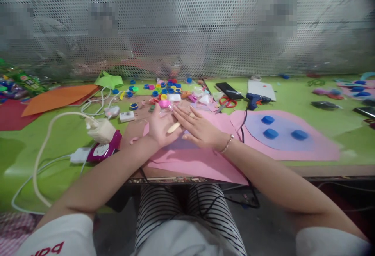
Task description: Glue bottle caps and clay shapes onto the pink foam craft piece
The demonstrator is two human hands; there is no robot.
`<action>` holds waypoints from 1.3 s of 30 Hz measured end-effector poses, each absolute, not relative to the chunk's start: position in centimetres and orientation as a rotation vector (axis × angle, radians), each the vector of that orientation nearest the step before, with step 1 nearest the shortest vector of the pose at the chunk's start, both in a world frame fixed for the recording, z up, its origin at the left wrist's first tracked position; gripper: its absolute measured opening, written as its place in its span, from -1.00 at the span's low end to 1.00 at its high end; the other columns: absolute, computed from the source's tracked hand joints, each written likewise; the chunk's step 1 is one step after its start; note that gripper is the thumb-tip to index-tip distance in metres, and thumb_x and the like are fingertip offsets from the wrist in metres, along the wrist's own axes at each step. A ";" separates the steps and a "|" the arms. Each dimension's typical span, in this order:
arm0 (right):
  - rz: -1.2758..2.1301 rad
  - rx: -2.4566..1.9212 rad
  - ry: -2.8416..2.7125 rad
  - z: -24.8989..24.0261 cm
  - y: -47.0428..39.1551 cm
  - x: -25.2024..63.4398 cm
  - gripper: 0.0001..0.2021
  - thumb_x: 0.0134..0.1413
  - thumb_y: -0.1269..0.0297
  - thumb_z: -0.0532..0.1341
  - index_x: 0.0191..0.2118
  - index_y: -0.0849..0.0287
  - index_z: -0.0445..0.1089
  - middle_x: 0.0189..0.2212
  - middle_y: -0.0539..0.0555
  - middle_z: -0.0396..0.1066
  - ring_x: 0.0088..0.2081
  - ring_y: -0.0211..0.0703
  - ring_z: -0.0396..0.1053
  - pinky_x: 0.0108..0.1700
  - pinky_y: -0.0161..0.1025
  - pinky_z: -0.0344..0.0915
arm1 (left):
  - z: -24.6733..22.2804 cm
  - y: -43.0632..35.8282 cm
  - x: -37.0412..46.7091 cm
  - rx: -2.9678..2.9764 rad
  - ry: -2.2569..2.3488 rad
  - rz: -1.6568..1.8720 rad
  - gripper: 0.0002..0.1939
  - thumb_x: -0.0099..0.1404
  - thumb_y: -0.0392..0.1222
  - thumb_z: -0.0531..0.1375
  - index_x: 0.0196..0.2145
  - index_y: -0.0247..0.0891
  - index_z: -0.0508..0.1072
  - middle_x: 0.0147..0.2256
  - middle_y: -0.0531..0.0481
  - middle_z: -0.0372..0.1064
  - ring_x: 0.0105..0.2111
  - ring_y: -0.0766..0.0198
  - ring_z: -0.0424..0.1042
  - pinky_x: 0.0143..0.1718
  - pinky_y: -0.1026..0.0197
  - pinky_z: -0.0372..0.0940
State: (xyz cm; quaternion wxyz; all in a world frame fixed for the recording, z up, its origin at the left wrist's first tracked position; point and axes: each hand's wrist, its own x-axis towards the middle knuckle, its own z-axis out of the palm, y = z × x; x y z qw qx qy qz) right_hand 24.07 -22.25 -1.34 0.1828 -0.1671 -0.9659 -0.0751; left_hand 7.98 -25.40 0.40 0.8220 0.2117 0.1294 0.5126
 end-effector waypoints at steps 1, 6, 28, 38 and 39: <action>-0.215 -0.471 -2.730 -1.4 -22.2 24.1 -0.30 0.22 -0.06 -0.23 0.29 0.37 -0.32 0.29 0.27 -0.25 0.31 -0.07 -0.33 0.27 0.07 -0.37 | 0.3 -25.5 8.0 0.448 0.280 1.073 -0.18 0.16 0.36 -0.18 0.06 -0.40 0.25 -0.06 -0.29 0.35 0.02 0.02 0.29 0.01 0.01 0.16; -0.235 -0.485 -2.706 -1.8 -22.2 23.9 -0.31 0.22 -0.05 -0.25 0.30 0.36 -0.36 0.29 0.26 -0.27 0.31 -0.06 -0.35 0.26 0.10 -0.36 | -1.0 -26.0 8.7 0.399 0.300 0.929 -0.23 0.18 0.33 -0.19 0.07 -0.35 0.25 -0.13 -0.24 0.40 -0.13 0.05 0.39 -0.18 0.06 0.26; -0.092 -0.578 -2.591 -1.7 -21.9 23.8 -0.48 0.26 0.07 -0.16 0.25 0.17 -0.05 0.21 0.18 0.06 0.24 -0.03 -0.03 0.23 0.23 -0.40 | 0.7 -23.4 6.0 0.560 0.485 0.742 -0.56 0.35 -0.06 -0.15 0.01 -0.32 0.30 -0.48 -0.05 0.44 -0.48 0.22 0.44 -0.33 0.13 0.33; 0.522 -0.498 -2.401 -2.1 -19.4 24.4 -0.88 0.08 0.35 0.13 -0.29 0.19 0.41 -0.30 0.10 0.45 -0.24 -0.22 0.38 -0.14 -0.22 0.30 | 0.7 -23.0 5.6 0.834 0.862 0.669 -0.67 0.22 -0.20 0.09 -0.07 -0.38 0.33 -0.27 -0.18 0.42 -0.35 0.25 0.46 -0.35 0.27 0.35; 0.536 -0.571 -2.363 -2.2 -19.3 24.5 -0.89 0.07 0.35 0.13 -0.32 0.19 0.40 -0.35 0.08 0.45 -0.29 -0.23 0.37 -0.20 -0.24 0.30 | 0.8 -23.0 5.5 0.876 0.934 0.689 -0.70 0.20 -0.21 0.12 -0.10 -0.36 0.35 -0.28 -0.17 0.42 -0.37 0.25 0.46 -0.36 0.26 0.35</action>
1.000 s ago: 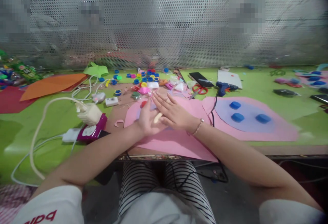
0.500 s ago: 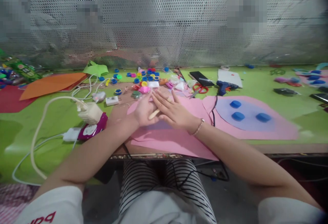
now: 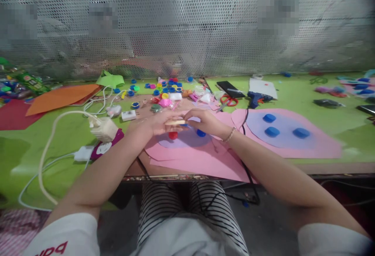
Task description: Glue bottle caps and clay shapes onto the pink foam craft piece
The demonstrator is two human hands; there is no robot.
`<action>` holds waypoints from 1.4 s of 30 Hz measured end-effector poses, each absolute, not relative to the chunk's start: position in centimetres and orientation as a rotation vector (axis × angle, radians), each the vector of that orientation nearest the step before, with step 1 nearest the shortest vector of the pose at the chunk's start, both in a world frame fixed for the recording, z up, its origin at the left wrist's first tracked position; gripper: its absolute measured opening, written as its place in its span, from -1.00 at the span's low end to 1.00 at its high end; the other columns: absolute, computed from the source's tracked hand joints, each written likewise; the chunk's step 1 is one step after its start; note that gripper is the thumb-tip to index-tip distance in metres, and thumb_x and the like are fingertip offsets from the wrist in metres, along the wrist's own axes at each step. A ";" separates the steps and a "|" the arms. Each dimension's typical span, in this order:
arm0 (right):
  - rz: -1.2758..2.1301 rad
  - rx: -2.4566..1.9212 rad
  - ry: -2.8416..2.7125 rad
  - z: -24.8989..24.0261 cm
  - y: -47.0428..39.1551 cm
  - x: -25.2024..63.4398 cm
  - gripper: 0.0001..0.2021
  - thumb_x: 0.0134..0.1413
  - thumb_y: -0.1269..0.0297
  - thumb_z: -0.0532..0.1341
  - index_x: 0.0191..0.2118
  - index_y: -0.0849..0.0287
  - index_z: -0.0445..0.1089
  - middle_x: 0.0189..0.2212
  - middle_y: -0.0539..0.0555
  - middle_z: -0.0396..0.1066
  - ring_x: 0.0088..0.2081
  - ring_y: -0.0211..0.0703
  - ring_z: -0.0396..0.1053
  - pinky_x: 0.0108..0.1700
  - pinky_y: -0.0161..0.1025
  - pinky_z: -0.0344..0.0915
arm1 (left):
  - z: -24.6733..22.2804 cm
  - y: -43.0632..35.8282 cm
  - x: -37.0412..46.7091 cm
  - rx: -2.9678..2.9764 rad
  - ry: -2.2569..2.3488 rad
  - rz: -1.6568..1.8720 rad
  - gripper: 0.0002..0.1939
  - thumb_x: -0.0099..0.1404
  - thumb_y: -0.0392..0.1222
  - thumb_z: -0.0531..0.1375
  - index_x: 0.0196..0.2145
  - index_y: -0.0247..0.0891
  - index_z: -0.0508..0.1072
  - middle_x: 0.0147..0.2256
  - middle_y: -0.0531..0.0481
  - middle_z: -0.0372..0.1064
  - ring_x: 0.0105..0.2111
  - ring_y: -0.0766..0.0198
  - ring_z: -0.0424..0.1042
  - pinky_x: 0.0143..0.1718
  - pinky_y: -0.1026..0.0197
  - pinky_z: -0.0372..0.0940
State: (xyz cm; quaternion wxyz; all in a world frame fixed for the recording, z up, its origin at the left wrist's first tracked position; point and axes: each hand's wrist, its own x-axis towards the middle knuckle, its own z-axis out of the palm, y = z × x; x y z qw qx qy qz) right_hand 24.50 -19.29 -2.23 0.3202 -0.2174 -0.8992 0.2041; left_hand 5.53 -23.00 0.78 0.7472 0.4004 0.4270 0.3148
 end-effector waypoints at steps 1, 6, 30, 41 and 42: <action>0.547 -0.650 -2.328 -2.3 -19.2 24.6 -0.90 0.05 0.36 0.14 -0.34 0.20 0.40 -0.39 0.06 0.44 -0.35 -0.25 0.36 -0.26 -0.27 0.29 | 0.8 -23.0 5.4 0.922 1.008 0.722 -0.73 0.18 -0.23 0.14 -0.14 -0.34 0.36 -0.30 -0.14 0.42 -0.41 0.27 0.46 -0.37 0.25 0.35; 0.631 -0.875 -2.270 -2.6 -19.1 24.5 -0.91 -0.01 0.35 0.17 -0.41 0.24 0.40 -0.53 0.02 0.38 -0.51 -0.32 0.25 -0.45 -0.35 0.18 | 0.1 -22.4 5.0 1.147 1.305 0.942 -0.85 0.06 -0.43 0.22 -0.38 -0.33 0.34 -0.52 0.06 0.31 -0.57 0.45 0.34 -0.47 0.32 0.28; 0.808 -1.127 -2.278 -3.0 -19.7 24.1 -0.92 -0.22 0.51 0.23 -0.48 0.24 0.41 -0.54 -0.02 0.39 -0.51 -0.34 0.28 -0.44 -0.39 0.20 | -2.6 -20.9 4.4 1.795 1.602 0.869 -0.72 -0.05 -0.40 0.20 -0.31 -0.31 0.31 -0.39 -0.04 0.39 -0.38 0.27 0.41 -0.36 0.24 0.27; 0.763 -1.135 -2.292 -3.3 -19.1 24.5 -0.92 -0.23 0.44 0.28 -0.50 0.22 0.36 -0.55 -0.03 0.38 -0.50 -0.31 0.29 -0.43 -0.37 0.17 | -3.6 -20.5 4.1 1.868 1.592 0.956 -0.82 -0.07 -0.41 0.18 -0.46 -0.27 0.28 -0.44 0.00 0.37 -0.41 0.29 0.39 -0.34 0.22 0.27; 0.765 -1.133 -2.297 -3.3 -19.1 24.5 -0.92 -0.23 0.44 0.28 -0.50 0.22 0.36 -0.55 -0.03 0.38 -0.50 -0.31 0.29 -0.43 -0.37 0.18 | -3.7 -20.4 4.1 1.883 1.575 0.954 -0.83 -0.06 -0.40 0.18 -0.47 -0.26 0.28 -0.44 0.00 0.37 -0.40 0.29 0.39 -0.34 0.21 0.27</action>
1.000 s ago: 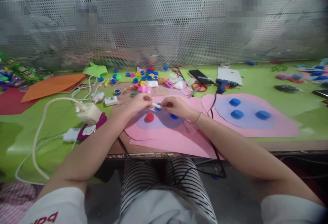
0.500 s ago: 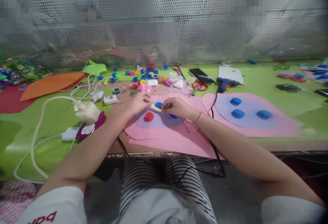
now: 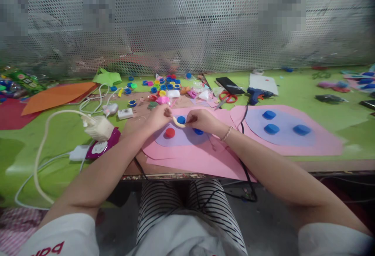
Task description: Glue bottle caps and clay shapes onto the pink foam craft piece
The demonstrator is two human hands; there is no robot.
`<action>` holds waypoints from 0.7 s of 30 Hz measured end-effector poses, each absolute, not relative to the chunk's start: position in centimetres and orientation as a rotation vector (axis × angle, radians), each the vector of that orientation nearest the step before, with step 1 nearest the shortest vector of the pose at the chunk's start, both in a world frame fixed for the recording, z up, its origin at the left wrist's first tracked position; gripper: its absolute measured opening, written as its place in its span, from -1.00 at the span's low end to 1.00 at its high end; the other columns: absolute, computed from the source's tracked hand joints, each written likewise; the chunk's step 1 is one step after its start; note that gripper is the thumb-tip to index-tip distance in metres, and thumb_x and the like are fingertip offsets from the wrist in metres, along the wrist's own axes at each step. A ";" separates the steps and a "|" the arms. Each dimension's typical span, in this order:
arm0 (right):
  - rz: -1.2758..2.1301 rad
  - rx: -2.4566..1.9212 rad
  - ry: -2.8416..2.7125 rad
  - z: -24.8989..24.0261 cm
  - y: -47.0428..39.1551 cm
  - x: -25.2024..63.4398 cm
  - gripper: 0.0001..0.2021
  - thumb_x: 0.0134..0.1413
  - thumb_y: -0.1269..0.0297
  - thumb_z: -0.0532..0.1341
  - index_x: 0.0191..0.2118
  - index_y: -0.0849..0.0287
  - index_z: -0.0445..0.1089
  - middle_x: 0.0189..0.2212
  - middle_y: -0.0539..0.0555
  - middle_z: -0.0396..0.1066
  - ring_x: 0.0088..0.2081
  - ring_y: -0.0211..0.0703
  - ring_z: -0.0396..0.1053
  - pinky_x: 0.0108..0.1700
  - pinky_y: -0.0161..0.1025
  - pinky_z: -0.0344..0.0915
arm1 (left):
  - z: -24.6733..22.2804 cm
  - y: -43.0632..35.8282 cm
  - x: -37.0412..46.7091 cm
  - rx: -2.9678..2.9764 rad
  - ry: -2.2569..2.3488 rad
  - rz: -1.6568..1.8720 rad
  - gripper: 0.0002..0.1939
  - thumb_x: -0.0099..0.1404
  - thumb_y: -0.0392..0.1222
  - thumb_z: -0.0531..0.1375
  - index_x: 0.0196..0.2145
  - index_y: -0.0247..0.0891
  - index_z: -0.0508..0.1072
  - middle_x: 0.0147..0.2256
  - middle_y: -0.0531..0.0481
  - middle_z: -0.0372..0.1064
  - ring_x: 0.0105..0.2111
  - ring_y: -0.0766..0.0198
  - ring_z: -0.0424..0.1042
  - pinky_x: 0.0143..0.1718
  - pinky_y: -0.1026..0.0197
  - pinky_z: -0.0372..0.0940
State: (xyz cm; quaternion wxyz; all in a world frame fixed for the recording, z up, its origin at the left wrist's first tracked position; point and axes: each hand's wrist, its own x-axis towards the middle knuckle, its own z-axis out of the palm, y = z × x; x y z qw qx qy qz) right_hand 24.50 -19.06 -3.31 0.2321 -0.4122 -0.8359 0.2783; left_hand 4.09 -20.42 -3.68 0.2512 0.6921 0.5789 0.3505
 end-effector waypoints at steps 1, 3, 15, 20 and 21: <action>0.766 -1.131 -2.300 -3.4 -19.0 24.5 -0.93 -0.23 0.44 0.28 -0.50 0.21 0.37 -0.55 -0.03 0.38 -0.50 -0.31 0.29 -0.43 -0.36 0.18 | -3.8 -20.4 4.0 1.895 1.559 0.949 -0.85 -0.06 -0.40 0.18 -0.48 -0.26 0.28 -0.44 -0.01 0.37 -0.40 0.28 0.39 -0.33 0.21 0.26; 0.766 -1.121 -2.298 -3.5 -19.0 24.5 -0.93 -0.22 0.44 0.27 -0.50 0.21 0.37 -0.55 -0.03 0.38 -0.49 -0.30 0.29 -0.42 -0.36 0.18 | -4.0 -20.4 4.0 1.894 1.536 0.945 -0.85 -0.05 -0.40 0.18 -0.47 -0.26 0.28 -0.44 -0.01 0.38 -0.39 0.27 0.39 -0.32 0.21 0.26; 0.742 -1.084 -2.287 -3.8 -18.8 24.5 -0.94 -0.21 0.46 0.26 -0.49 0.22 0.41 -0.53 -0.02 0.40 -0.48 -0.30 0.29 -0.39 -0.36 0.20 | -4.2 -20.5 4.1 1.864 1.514 0.925 -0.85 -0.01 -0.41 0.15 -0.42 -0.28 0.31 -0.41 -0.03 0.40 -0.36 0.27 0.42 -0.28 0.20 0.29; 0.826 -1.061 -2.259 -3.9 -18.7 24.6 -0.93 -0.22 0.45 0.28 -0.47 0.22 0.42 -0.52 -0.02 0.42 -0.47 -0.30 0.32 -0.38 -0.35 0.24 | -3.9 -20.5 4.4 1.801 1.492 0.968 -0.81 -0.04 -0.45 0.17 -0.43 -0.28 0.31 -0.43 -0.01 0.38 -0.38 0.30 0.41 -0.30 0.21 0.29; 0.879 -1.046 -2.246 -3.8 -18.6 24.7 -0.92 -0.23 0.46 0.28 -0.47 0.21 0.42 -0.51 -0.02 0.43 -0.46 -0.29 0.34 -0.37 -0.34 0.25 | -3.7 -20.6 4.4 1.763 1.486 0.979 -0.80 -0.05 -0.46 0.19 -0.43 -0.29 0.31 -0.43 -0.01 0.38 -0.38 0.30 0.40 -0.30 0.21 0.29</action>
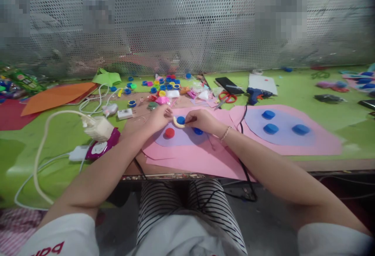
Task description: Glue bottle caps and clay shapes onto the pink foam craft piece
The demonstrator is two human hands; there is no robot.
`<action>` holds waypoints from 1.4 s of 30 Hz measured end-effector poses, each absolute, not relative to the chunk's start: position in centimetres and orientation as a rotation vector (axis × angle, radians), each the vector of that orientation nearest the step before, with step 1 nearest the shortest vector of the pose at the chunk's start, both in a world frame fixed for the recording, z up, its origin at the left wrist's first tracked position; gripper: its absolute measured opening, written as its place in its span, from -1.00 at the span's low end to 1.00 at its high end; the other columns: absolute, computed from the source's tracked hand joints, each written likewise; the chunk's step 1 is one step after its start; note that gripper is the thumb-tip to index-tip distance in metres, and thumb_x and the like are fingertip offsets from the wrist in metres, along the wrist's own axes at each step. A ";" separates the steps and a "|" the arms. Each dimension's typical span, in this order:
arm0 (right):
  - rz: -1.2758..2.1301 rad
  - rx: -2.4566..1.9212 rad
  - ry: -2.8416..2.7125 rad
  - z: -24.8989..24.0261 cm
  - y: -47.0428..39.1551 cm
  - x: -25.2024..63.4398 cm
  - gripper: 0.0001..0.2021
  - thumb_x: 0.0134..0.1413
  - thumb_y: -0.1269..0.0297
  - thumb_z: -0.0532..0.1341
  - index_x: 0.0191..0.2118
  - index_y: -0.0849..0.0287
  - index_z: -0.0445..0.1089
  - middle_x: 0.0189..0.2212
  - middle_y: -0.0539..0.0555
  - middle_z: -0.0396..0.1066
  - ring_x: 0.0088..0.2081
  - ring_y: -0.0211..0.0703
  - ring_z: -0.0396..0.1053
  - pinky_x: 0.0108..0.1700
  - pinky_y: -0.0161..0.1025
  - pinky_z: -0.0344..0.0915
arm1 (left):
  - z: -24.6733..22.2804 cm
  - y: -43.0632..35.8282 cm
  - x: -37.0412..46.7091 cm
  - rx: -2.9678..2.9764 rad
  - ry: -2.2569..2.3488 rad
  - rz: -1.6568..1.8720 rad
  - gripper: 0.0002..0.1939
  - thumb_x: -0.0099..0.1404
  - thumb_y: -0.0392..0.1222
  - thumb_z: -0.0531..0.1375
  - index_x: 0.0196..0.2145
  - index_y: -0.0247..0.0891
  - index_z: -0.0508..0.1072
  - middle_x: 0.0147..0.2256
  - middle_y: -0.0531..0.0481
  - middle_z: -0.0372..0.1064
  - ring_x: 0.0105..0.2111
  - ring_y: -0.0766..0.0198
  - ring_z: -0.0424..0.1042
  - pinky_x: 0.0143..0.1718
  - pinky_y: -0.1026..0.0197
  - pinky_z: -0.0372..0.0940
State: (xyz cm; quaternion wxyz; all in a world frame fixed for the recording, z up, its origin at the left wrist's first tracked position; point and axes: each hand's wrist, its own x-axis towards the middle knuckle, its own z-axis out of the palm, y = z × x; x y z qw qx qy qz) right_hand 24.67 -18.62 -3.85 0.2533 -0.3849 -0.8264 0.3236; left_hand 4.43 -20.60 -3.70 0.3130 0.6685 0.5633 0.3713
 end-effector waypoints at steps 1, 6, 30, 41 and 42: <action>0.939 -1.027 -2.231 -3.8 -18.6 24.7 -0.91 -0.24 0.47 0.28 -0.47 0.21 0.42 -0.51 -0.02 0.43 -0.46 -0.29 0.35 -0.36 -0.34 0.26 | -3.4 -20.7 4.5 1.702 1.475 0.985 -0.79 -0.07 -0.47 0.20 -0.44 -0.29 0.31 -0.42 -0.01 0.38 -0.38 0.30 0.40 -0.29 0.20 0.29; 1.197 -0.977 -2.124 -3.3 -18.6 24.8 -0.89 -0.26 0.48 0.27 -0.46 0.23 0.40 -0.50 -0.01 0.44 -0.47 -0.31 0.35 -0.39 -0.34 0.29 | -1.6 -21.4 4.6 1.211 1.312 0.975 -0.73 -0.11 -0.55 0.22 -0.43 -0.31 0.33 -0.41 -0.02 0.37 -0.41 0.35 0.39 -0.36 0.23 0.28; 1.241 -0.900 -1.997 -1.9 -20.3 24.4 -0.77 -0.04 0.29 0.23 -0.20 0.19 0.47 -0.26 0.07 0.48 -0.30 -0.27 0.39 -0.20 -0.27 0.31 | -2.4 -20.9 4.6 1.369 1.192 1.149 -0.72 -0.05 -0.29 0.30 -0.30 -0.31 0.49 -0.37 -0.02 0.43 -0.37 0.36 0.39 -0.27 0.25 0.29; 1.262 -0.852 -1.919 -1.9 -20.0 24.4 -0.76 -0.08 0.31 0.26 -0.22 0.20 0.46 -0.25 0.10 0.48 -0.27 -0.25 0.39 -0.20 -0.26 0.33 | -1.0 -22.5 6.1 1.427 1.154 1.064 -0.41 -0.20 -0.41 0.33 -0.14 -0.27 0.30 -0.13 -0.13 0.38 -0.23 0.26 0.42 -0.26 0.23 0.32; 1.273 -0.848 -1.905 -1.9 -19.9 24.4 -0.75 -0.09 0.31 0.26 -0.21 0.20 0.46 -0.25 0.10 0.48 -0.27 -0.25 0.39 -0.19 -0.26 0.33 | -1.0 -22.5 6.1 1.432 1.162 1.069 -0.42 -0.19 -0.41 0.32 -0.15 -0.27 0.30 -0.15 -0.12 0.38 -0.25 0.28 0.42 -0.27 0.23 0.31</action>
